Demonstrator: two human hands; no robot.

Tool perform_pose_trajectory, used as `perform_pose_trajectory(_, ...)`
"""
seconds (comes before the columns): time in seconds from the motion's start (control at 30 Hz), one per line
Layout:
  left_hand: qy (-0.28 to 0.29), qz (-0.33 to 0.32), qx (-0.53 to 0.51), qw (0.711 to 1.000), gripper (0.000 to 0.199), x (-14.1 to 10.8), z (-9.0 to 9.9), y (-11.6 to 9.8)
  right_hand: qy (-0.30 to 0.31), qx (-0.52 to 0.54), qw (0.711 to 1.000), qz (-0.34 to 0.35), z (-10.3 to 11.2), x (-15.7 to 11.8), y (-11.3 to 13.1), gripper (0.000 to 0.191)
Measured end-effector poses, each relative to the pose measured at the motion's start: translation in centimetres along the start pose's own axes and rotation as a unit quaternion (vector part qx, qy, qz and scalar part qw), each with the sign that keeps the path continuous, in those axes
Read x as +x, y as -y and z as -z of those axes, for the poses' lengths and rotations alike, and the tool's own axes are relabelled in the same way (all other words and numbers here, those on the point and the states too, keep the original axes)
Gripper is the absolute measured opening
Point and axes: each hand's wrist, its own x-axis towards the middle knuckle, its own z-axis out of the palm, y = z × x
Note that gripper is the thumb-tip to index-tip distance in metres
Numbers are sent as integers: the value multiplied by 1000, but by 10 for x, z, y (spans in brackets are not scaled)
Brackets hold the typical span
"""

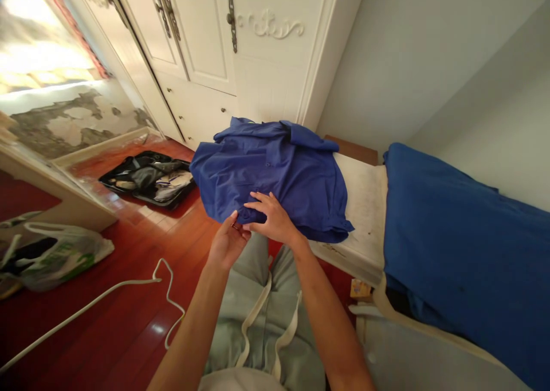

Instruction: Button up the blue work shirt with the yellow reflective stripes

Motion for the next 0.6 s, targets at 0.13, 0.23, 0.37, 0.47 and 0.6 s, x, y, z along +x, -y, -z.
perform_pose_trajectory(0.13,-15,-72,92,993,31,-5,-13,1,-42,122,992,-13,6,-2,-4,49)
perform_pose_trajectory(0.23,-1,-125,125,984,33,-1,-26,5,-54,164,985,-25,6,-2,-7,54)
perform_pose_trajectory(0.37,-20,-201,133,970,29,9,-43,11,-55,162,984,-48,10,-2,-7,67)
perform_pose_trajectory(0.47,-52,-242,178,952,24,13,-48,16,-48,157,986,-40,24,3,-6,64)
perform_pose_trajectory(0.6,-41,-273,248,929,22,14,-46,21,-10,97,995,16,49,21,-2,48)
